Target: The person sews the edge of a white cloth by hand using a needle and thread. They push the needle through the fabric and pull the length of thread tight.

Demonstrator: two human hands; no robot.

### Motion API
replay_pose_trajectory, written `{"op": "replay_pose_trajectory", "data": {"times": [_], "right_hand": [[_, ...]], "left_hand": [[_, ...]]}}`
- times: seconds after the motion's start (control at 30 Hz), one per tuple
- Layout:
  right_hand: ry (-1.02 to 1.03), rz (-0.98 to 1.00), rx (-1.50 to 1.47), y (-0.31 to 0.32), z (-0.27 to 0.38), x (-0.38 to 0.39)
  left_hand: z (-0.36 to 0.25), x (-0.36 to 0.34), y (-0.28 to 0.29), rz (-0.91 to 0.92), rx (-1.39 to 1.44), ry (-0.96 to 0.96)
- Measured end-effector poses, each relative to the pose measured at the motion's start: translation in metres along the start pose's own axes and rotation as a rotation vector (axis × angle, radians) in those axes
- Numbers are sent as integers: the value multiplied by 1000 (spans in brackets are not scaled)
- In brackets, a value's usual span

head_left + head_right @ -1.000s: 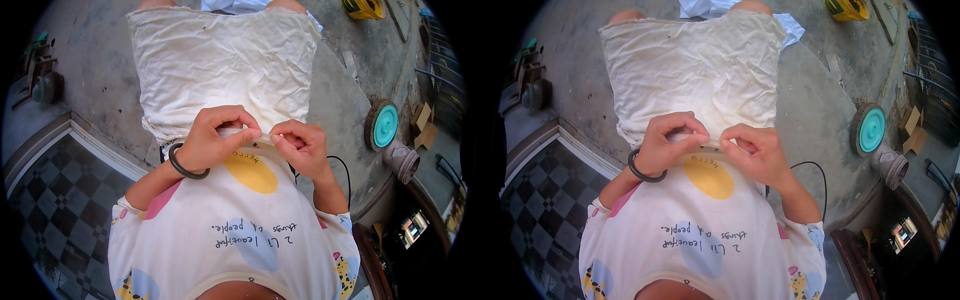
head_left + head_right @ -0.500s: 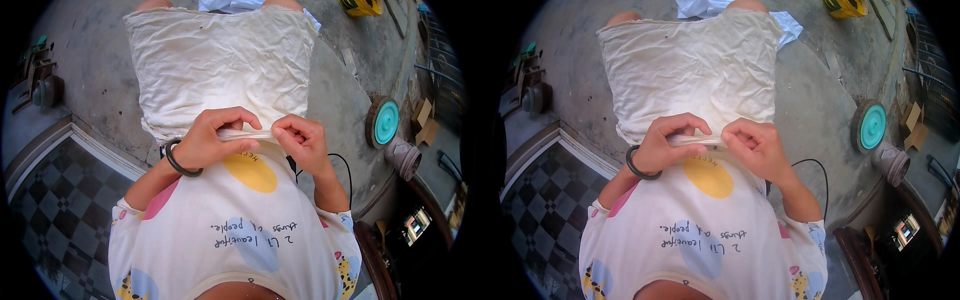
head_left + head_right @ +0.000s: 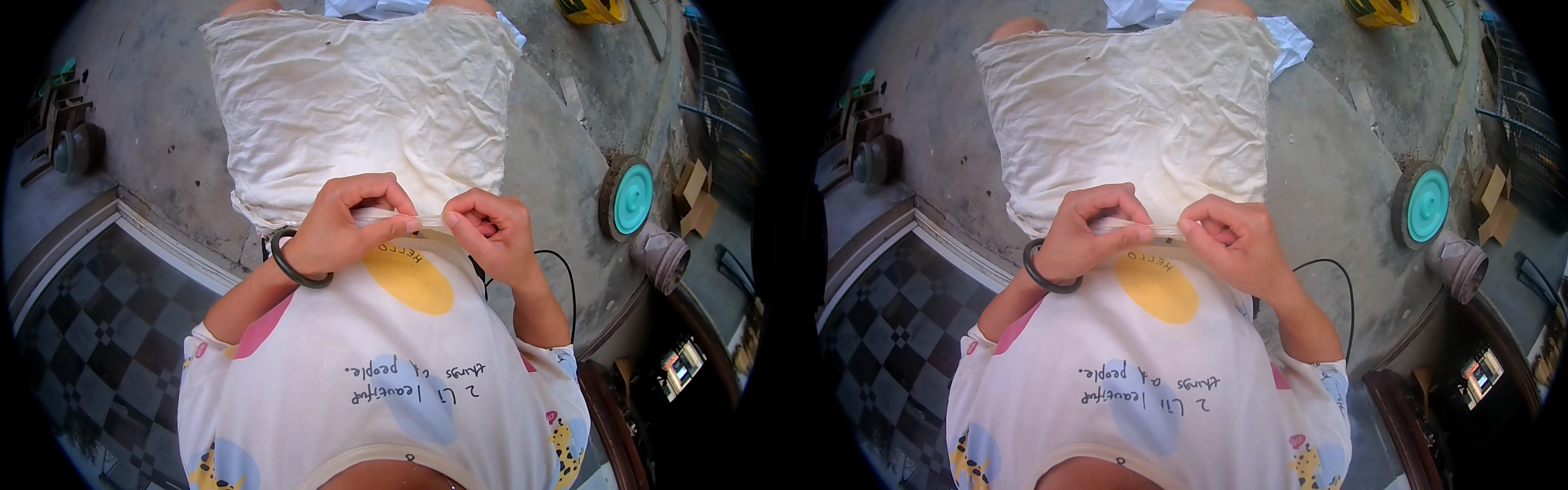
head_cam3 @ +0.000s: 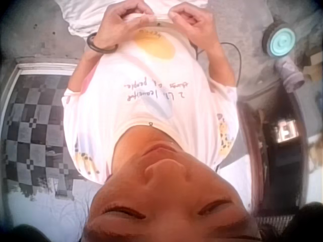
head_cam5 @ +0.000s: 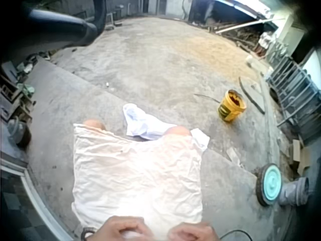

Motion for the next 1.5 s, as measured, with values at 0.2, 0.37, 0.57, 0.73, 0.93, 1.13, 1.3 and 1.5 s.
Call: {"op": "replay_pose_trajectory", "data": {"times": [0.2,0.37,0.57,0.73,0.93,1.13,1.3,1.5], "right_hand": [[41,3,53,2,-3,0],[192,27,88,0,2,-5],[484,-227,560,1,23,-7],[590,-126,470,-18,23,-12],[524,-113,451,-23,19,-16],[534,-111,479,-25,19,-18],[509,-67,469,-25,21,-18],[454,-27,456,-24,21,-17]], "left_hand": [[2,2,3,4,-2,127],[1,-1,2,-63,36,-62],[-1,2,5,-14,153,152],[0,3,4,-11,208,215],[2,5,6,6,240,216],[3,5,7,16,234,196],[6,6,6,15,213,190],[6,7,7,25,201,163]]}}
Point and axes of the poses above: each hand's wrist, its own x-axis away from the middle knuckle, its own y-axis out of the back of the hand, z = x × y, the point moved 1 cm from there along -x, towards the middle knuckle
